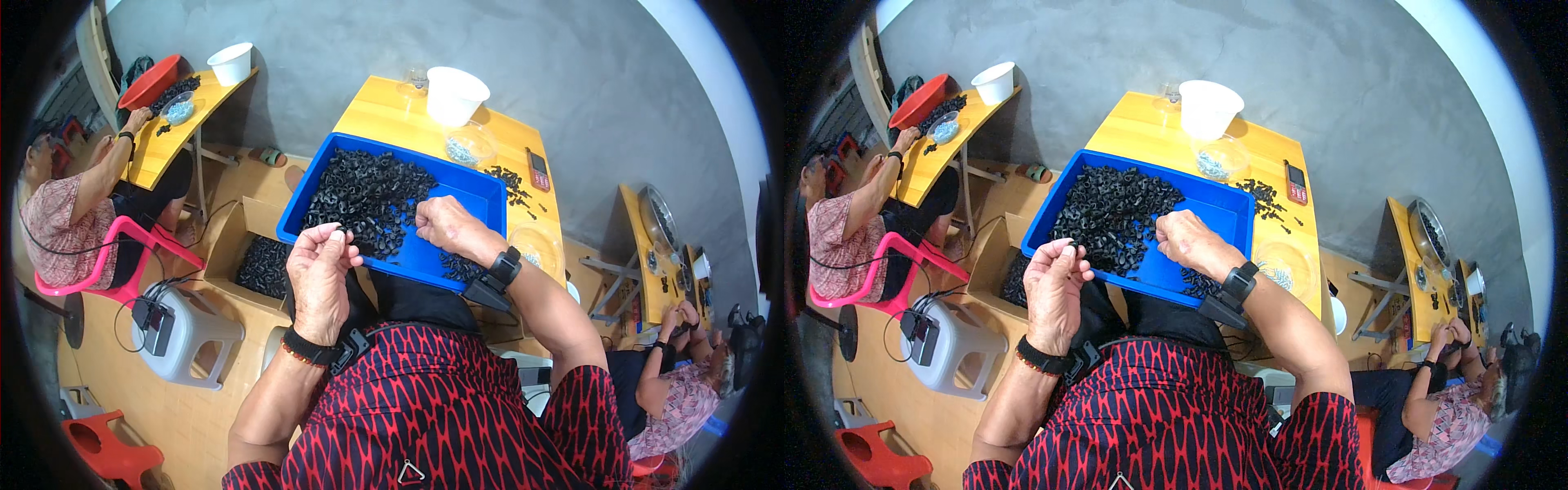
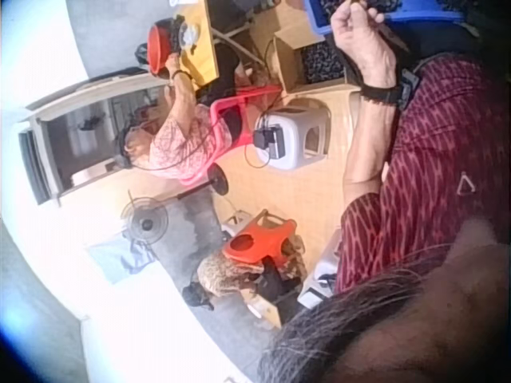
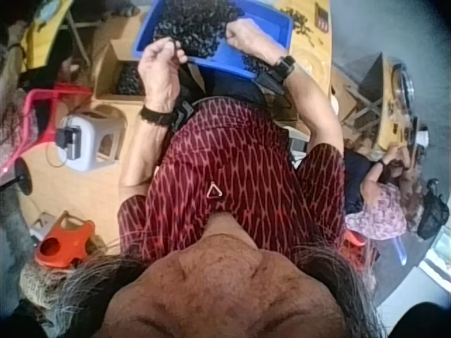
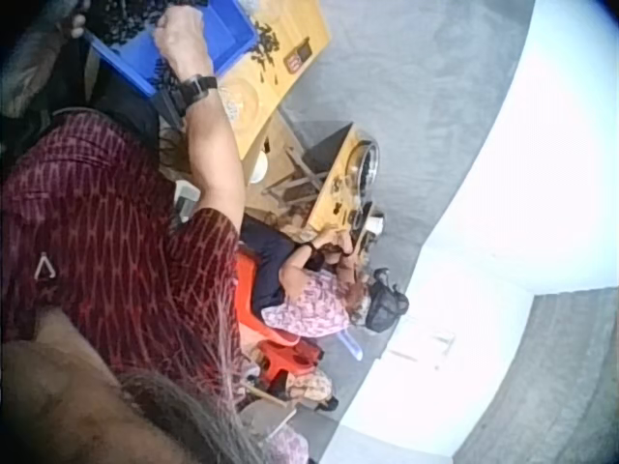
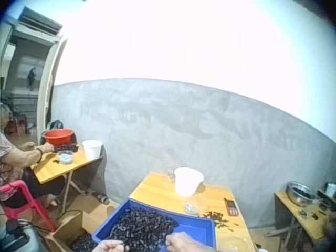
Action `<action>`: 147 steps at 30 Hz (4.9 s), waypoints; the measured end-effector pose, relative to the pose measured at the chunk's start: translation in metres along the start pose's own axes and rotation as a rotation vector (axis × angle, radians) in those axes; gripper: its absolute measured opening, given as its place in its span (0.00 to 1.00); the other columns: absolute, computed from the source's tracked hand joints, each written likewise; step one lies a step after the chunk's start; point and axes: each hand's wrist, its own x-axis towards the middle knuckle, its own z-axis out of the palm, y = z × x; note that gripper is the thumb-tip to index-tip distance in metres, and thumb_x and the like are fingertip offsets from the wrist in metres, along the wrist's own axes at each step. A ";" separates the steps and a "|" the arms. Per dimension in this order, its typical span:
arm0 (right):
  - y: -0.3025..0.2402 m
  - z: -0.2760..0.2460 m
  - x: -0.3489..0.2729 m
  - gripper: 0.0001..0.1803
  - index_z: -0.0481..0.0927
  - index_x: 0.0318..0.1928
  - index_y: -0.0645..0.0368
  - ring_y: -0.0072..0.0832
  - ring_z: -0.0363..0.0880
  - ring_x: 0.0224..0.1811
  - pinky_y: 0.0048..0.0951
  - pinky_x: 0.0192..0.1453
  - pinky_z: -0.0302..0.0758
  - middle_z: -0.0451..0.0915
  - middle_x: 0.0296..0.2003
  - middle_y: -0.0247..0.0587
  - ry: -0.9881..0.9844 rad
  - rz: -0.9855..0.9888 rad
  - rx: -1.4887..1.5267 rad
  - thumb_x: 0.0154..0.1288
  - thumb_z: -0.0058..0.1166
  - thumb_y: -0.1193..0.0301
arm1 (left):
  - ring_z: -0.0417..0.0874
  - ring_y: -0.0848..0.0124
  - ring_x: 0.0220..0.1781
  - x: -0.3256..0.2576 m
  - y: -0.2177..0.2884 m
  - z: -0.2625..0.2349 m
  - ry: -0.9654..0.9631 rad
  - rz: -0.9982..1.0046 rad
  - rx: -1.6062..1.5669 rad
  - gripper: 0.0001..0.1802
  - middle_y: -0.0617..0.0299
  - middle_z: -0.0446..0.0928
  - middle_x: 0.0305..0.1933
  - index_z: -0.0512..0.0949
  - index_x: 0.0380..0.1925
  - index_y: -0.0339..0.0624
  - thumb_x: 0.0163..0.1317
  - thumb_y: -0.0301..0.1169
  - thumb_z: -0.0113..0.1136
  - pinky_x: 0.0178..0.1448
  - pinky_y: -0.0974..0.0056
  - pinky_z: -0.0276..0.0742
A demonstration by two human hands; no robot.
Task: Sorting and inspecting small black rubber or plastic components from a tray into various containers.
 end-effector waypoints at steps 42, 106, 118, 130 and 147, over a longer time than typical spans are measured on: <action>-0.087 0.018 -0.058 0.08 0.85 0.44 0.69 0.18 0.81 0.36 0.19 0.40 0.80 0.82 0.36 0.39 0.440 -0.122 0.887 0.64 0.60 0.82 | 0.87 0.69 0.34 -0.023 0.005 0.021 -0.240 -0.127 0.175 0.06 0.51 0.84 0.38 0.78 0.42 0.32 0.66 0.20 0.61 0.41 0.65 0.87; -0.090 0.010 -0.057 0.23 0.74 0.52 0.71 0.48 0.82 0.32 0.40 0.34 0.81 0.77 0.34 0.53 0.433 -0.435 0.004 0.57 0.62 0.72 | 0.81 0.80 0.36 -0.031 0.000 0.023 -0.230 0.102 0.408 0.04 0.63 0.82 0.35 0.82 0.37 0.33 0.61 0.18 0.65 0.42 0.73 0.78; -0.099 0.003 -0.058 0.21 0.77 0.49 0.69 0.49 0.83 0.33 0.39 0.34 0.80 0.80 0.34 0.54 0.393 -0.380 0.010 0.55 0.66 0.75 | 0.82 0.78 0.37 -0.033 0.001 0.024 -0.239 0.157 0.307 0.04 0.61 0.83 0.36 0.82 0.37 0.32 0.62 0.18 0.63 0.44 0.72 0.79; -0.091 -0.006 -0.049 0.14 0.75 0.44 0.66 0.48 0.82 0.35 0.41 0.37 0.81 0.78 0.32 0.51 0.299 -0.494 0.056 0.62 0.60 0.71 | 0.82 0.78 0.38 -0.031 0.004 0.023 -0.253 0.156 0.306 0.04 0.61 0.83 0.37 0.83 0.38 0.33 0.62 0.18 0.64 0.46 0.71 0.79; -0.072 0.003 -0.044 0.19 0.80 0.47 0.67 0.44 0.84 0.33 0.39 0.35 0.80 0.82 0.33 0.51 0.299 -0.418 0.128 0.60 0.64 0.67 | 0.80 0.77 0.32 -0.018 0.003 0.010 -0.150 0.117 0.437 0.01 0.59 0.83 0.35 0.79 0.32 0.36 0.62 0.20 0.62 0.42 0.70 0.79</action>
